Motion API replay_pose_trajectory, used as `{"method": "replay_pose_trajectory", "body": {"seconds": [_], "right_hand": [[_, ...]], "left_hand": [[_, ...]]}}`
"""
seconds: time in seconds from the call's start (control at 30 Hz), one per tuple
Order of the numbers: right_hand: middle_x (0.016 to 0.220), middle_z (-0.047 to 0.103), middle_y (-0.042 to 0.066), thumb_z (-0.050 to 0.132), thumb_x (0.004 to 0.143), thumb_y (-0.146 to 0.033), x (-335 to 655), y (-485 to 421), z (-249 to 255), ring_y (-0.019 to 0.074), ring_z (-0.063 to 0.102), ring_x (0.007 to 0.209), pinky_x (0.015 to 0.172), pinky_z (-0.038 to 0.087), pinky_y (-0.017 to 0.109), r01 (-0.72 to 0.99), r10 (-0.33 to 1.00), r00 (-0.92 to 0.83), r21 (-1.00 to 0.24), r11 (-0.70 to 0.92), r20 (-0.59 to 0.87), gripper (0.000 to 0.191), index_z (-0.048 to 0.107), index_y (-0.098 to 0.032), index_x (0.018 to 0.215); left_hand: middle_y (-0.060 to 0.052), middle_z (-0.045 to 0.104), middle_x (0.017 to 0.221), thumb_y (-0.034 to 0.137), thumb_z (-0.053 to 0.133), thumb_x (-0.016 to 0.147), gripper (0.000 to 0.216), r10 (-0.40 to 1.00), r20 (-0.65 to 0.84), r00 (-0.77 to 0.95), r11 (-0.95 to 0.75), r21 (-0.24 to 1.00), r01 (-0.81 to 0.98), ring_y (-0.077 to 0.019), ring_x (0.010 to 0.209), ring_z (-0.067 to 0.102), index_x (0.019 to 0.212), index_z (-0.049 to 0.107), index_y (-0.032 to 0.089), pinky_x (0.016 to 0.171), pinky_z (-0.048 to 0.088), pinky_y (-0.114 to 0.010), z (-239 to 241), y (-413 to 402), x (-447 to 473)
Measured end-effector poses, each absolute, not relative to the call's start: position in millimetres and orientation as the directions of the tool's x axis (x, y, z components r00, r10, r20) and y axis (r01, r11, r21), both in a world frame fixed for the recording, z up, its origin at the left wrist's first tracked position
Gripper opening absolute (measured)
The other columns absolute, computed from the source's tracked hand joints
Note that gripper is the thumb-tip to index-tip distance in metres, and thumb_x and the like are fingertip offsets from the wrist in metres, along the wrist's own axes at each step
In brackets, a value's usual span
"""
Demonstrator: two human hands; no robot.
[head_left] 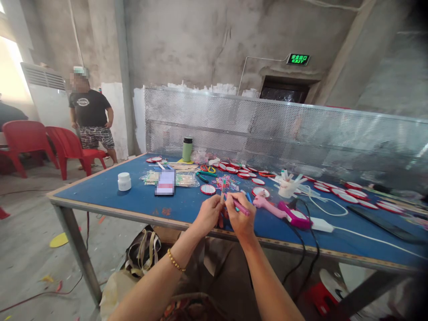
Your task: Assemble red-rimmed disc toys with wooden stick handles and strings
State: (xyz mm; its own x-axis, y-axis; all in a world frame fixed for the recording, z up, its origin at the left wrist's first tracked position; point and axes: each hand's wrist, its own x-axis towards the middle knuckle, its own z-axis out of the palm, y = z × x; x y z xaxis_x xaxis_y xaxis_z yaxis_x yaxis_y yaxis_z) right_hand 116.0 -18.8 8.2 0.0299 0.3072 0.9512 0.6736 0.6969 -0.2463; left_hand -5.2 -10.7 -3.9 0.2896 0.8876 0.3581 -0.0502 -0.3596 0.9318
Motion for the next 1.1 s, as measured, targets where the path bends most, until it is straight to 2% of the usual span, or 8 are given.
{"method": "replay_pose_trajectory", "body": {"seconds": [1.1], "right_hand": [[0.068, 0.064, 0.0, 0.054, 0.096, -0.024, 115.9, -19.0, 7.0, 0.0128, 0.06, 0.059, 0.06, 0.047, 0.024, 0.678, 0.316, 0.044, -0.26, 0.687, 0.948, 0.018, 0.059, -0.02, 0.079]], "left_hand": [[0.003, 0.061, 0.061, 0.053, 0.046, 0.094, 0.037, 0.888, 0.356, 0.291, -0.354, 0.933, -0.064, -0.0089, 0.037, 0.054, 0.08, 0.052, 0.019, 0.035, 0.032, -0.017, -3.4, -10.3, -5.0]]}}
